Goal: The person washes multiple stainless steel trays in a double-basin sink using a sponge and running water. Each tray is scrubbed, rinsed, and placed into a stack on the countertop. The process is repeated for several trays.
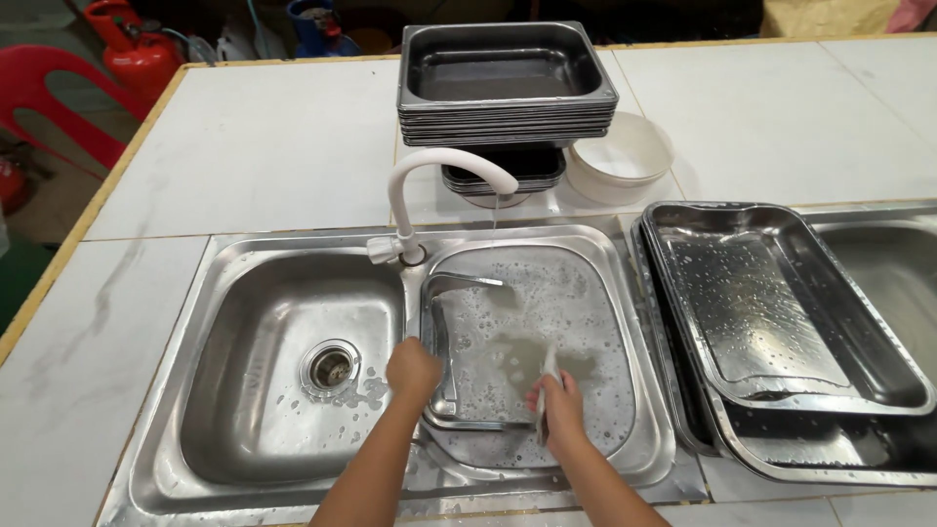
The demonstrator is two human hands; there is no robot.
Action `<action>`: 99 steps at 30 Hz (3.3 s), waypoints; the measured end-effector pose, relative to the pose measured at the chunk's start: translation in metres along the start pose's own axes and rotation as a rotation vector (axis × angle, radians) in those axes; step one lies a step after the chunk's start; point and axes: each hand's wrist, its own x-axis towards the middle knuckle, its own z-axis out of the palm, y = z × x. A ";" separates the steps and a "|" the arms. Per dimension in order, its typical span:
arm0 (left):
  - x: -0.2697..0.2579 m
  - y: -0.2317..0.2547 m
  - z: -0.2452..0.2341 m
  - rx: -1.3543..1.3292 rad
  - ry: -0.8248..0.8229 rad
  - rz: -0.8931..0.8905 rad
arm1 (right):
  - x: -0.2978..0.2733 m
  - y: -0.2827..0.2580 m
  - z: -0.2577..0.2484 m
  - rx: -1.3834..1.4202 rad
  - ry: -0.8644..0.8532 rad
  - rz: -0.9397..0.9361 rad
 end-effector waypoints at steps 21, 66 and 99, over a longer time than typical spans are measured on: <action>-0.134 0.118 -0.157 -0.636 0.053 0.269 | 0.019 -0.018 -0.046 -0.803 0.219 -0.493; -0.082 -0.128 -0.104 -0.999 0.018 -0.283 | -0.116 0.038 0.264 -0.936 -0.693 -1.097; -0.072 -0.123 -0.047 -0.779 0.273 -0.025 | -0.113 0.081 0.136 -1.148 -0.754 -1.115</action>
